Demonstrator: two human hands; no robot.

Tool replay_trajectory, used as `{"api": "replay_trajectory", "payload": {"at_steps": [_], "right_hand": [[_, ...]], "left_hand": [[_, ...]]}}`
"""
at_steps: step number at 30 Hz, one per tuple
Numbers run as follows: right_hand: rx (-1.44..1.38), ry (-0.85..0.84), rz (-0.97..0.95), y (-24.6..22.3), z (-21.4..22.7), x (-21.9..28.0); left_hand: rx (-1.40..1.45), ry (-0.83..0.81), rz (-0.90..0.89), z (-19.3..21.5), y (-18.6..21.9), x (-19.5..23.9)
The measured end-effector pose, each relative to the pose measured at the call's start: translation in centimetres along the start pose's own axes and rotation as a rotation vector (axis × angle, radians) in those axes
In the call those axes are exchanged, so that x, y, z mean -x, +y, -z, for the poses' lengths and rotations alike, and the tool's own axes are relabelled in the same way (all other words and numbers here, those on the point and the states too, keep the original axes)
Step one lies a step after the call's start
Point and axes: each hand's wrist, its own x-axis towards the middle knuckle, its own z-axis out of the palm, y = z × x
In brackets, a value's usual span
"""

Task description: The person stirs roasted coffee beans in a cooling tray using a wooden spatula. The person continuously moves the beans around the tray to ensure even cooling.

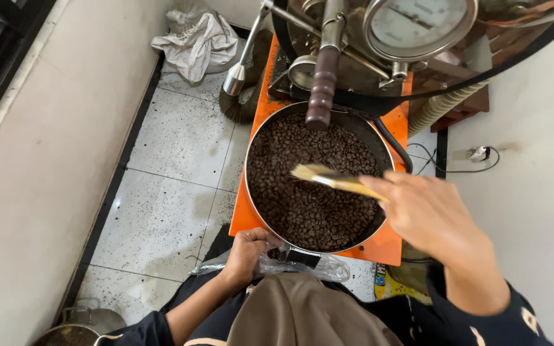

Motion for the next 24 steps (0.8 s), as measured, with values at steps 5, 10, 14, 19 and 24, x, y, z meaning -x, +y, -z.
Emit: {"api": "replay_trajectory", "payload": {"at_steps": [5,10,14,19,24], "right_hand": [[-0.068,0.046,0.139,-3.7,-2.1,-5.3],[0.005,0.149,0.328,-4.1,-6.2,-5.0],[0.033,-0.061,0.308,-2.1,-4.1,-2.7],[0.136,0.203,0.175,-0.7,-1.4,-3.3],[0.242,0.546,0.014,0.3,-6.1,-8.7]], "left_hand": [[0.01,0.016,0.033,-0.1,0.2,0.2],[-0.046,-0.007,0.031,0.4,-0.1,0.3],[-0.069,-0.019,0.072,0.3,0.7,0.6],[-0.079,-0.006,0.031,-0.1,0.9,0.5],[-0.056,0.012,0.052,0.0,0.6,0.4]]}}
